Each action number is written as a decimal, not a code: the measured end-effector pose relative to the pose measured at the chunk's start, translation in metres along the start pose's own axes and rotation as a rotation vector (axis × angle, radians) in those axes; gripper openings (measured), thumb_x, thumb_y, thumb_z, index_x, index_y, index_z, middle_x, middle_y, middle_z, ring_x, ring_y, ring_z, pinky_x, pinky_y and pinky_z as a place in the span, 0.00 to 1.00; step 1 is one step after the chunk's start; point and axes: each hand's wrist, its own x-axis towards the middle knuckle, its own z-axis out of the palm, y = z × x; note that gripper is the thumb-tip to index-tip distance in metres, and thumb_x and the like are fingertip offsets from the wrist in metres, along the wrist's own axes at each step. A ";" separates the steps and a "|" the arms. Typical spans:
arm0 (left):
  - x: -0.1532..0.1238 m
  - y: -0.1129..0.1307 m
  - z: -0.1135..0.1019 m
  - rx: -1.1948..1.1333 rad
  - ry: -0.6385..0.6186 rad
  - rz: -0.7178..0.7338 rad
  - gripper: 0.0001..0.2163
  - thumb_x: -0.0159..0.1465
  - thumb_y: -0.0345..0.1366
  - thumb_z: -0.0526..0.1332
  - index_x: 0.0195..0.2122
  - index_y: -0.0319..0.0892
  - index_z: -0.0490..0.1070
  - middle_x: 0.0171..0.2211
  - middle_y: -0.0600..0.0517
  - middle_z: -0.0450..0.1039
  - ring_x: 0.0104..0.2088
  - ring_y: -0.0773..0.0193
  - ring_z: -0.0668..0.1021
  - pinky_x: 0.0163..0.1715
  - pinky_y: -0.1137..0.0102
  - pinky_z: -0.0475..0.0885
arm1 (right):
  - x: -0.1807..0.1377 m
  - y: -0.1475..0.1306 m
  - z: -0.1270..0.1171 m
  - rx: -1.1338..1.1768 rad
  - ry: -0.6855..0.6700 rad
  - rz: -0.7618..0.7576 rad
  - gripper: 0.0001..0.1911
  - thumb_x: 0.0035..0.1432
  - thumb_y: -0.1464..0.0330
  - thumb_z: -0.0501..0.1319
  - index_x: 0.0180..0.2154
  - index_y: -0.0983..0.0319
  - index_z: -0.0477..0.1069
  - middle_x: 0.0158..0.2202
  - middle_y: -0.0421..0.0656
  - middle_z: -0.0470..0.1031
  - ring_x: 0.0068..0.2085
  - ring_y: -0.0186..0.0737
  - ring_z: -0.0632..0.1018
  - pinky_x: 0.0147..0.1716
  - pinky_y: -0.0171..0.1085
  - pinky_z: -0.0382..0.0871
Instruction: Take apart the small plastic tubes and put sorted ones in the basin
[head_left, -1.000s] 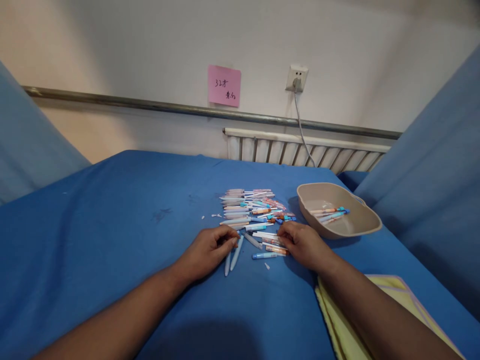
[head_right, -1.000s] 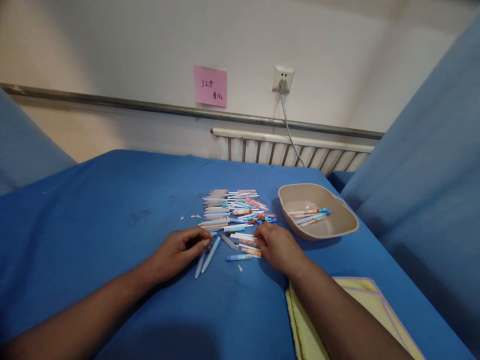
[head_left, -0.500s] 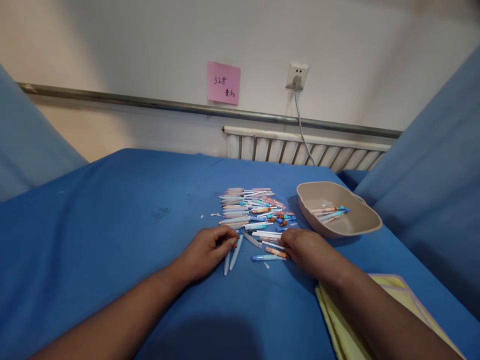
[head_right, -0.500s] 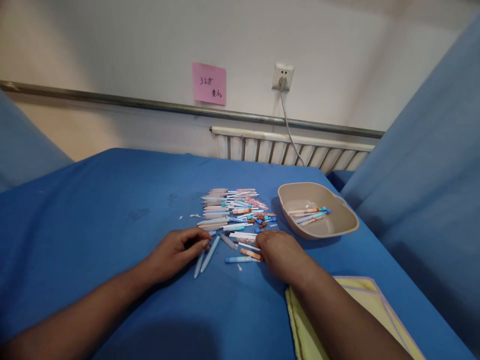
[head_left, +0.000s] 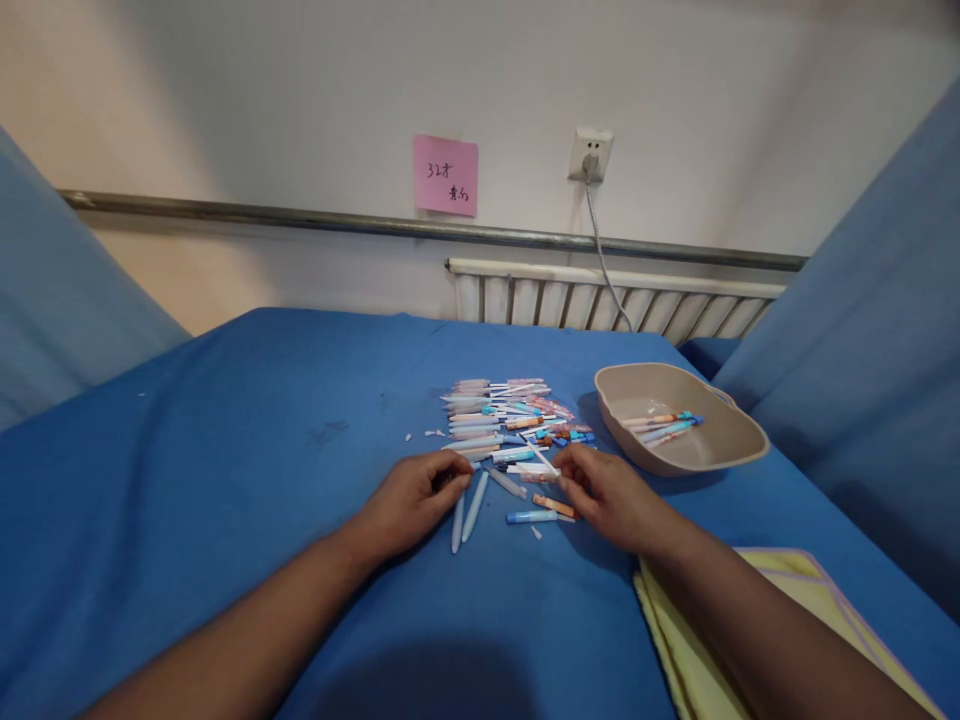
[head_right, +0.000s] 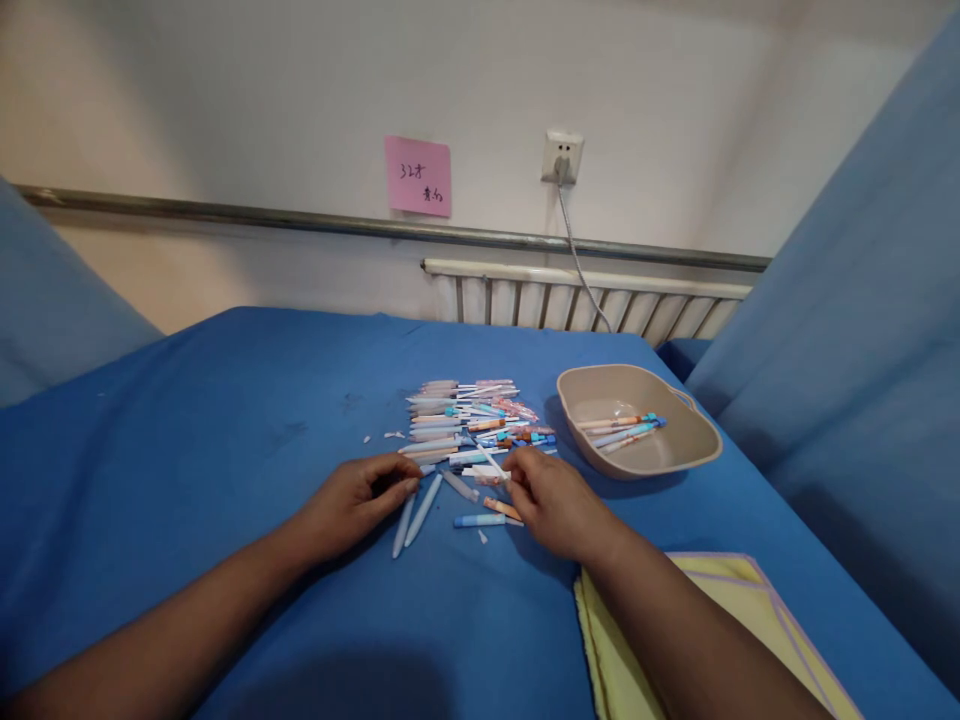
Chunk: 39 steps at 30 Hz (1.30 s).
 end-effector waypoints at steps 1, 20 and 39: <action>-0.001 0.001 0.001 0.047 -0.004 0.018 0.10 0.63 0.40 0.54 0.35 0.43 0.73 0.29 0.53 0.74 0.30 0.63 0.73 0.31 0.71 0.65 | 0.001 -0.001 0.003 0.054 0.027 0.009 0.05 0.60 0.71 0.54 0.39 0.60 0.65 0.28 0.39 0.70 0.27 0.35 0.70 0.27 0.33 0.59; -0.002 0.017 0.020 0.231 0.042 -0.088 0.07 0.58 0.40 0.59 0.30 0.42 0.70 0.29 0.51 0.71 0.28 0.62 0.72 0.28 0.70 0.63 | 0.008 -0.008 0.020 0.737 0.259 0.215 0.12 0.54 0.57 0.60 0.31 0.59 0.67 0.17 0.33 0.62 0.19 0.32 0.64 0.20 0.31 0.59; 0.004 0.006 0.013 -0.915 -0.025 -0.279 0.12 0.56 0.41 0.66 0.32 0.38 0.67 0.23 0.54 0.70 0.21 0.71 0.70 0.24 0.75 0.66 | 0.009 -0.008 0.017 1.148 0.319 0.222 0.15 0.54 0.56 0.64 0.29 0.62 0.68 0.20 0.35 0.66 0.21 0.29 0.64 0.24 0.31 0.59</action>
